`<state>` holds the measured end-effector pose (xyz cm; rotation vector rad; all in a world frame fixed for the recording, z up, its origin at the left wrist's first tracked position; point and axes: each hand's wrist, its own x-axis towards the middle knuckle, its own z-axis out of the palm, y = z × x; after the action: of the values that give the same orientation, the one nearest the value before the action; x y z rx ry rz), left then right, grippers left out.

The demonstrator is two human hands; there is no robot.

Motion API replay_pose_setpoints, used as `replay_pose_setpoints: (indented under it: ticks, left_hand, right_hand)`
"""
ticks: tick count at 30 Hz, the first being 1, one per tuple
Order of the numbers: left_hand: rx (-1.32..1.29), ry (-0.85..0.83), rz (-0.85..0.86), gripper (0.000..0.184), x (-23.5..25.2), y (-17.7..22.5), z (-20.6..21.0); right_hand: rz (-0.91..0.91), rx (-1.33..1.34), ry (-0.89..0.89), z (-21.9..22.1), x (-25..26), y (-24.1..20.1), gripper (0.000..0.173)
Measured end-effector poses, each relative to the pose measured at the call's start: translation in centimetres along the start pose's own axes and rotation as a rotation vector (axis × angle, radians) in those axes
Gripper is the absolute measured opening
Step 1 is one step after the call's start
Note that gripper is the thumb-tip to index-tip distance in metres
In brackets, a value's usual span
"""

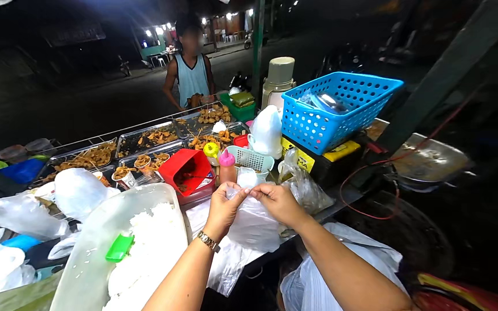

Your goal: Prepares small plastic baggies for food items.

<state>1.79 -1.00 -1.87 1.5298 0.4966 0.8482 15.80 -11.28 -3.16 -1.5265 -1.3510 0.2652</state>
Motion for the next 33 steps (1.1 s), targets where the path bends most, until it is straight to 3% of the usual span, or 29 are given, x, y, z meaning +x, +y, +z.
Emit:
replay_pose_setpoints:
  ticks: [3, 8, 10, 12, 14, 16, 18, 19, 20, 22, 24, 26, 29, 30, 33]
  left_hand:
    - [0.018, -0.004, -0.028, 0.004, 0.0, 0.2, 0.0]
    - [-0.055, -0.188, -0.007, 0.018, -0.6, 0.4, 0.3]
    - [-0.189, -0.265, -0.065, 0.014, -1.1, 0.8, 0.3]
    - [-0.303, -0.308, -0.116, 0.017, -1.2, 1.2, 0.2]
    - [-0.314, -0.309, -0.095, 0.018, -0.9, 1.8, -0.3]
    - [-0.256, -0.274, 0.018, 0.016, -0.3, 2.2, -1.3]
    - [0.025, -0.257, 0.188, 0.008, 0.6, 2.1, -2.5]
    - [0.274, -0.261, 0.271, 0.014, 0.9, 2.1, -2.9]
    - [0.506, -0.257, 0.298, 0.021, 1.0, 2.1, -2.9]
    - [0.737, -0.286, 0.181, 0.037, 1.1, 2.2, -2.3]
    - [0.692, -0.318, -0.003, 0.049, 1.7, 1.5, -1.9]
    - [0.516, -0.311, -0.181, 0.052, 2.3, 0.4, -2.0]
    - [0.39, -0.219, -0.421, 0.028, 2.5, -2.1, -1.8]
    - [0.388, -0.202, -0.505, 0.027, 2.7, -2.4, -1.7]
    - [0.339, -0.156, -0.593, 0.022, 3.4, -2.2, -1.6]
  right_hand:
    - [0.026, -0.05, -0.021, -0.2, 0.1, -0.4, 0.029]
    - [0.034, 0.029, 0.061, -0.8, 0.7, 0.4, 0.027]
    - [0.13, 0.385, 0.117, -1.1, 1.1, 0.8, 0.023]
    - [0.291, 0.918, 0.145, -1.8, 1.1, 0.3, 0.029]
    - [0.3, 1.21, 0.097, -2.7, 1.0, 0.4, 0.035]
    - [0.121, 1.097, -0.035, -3.8, 1.1, 1.4, 0.025]
    - [-0.037, 0.666, -0.07, -5.1, 1.6, 1.8, 0.017]
    - [-0.087, 0.365, -0.087, -5.5, 1.9, 1.7, 0.015]
    - [-0.101, 0.099, -0.117, -5.6, 2.3, 1.2, 0.021]
    - [-0.047, -0.194, -0.175, -5.0, 3.2, 0.0, 0.029]
    - [0.058, -0.241, -0.237, -4.1, 4.3, -0.1, 0.038]
    - [0.178, -0.124, -0.281, -2.5, 5.3, 1.7, 0.042]
    - [0.402, 0.239, -0.161, 1.7, 3.9, 6.5, 0.027]
    - [0.443, 0.316, -0.107, 2.8, 3.0, 7.4, 0.029]
    - [0.48, 0.269, -0.141, 2.0, 2.7, 6.9, 0.03]
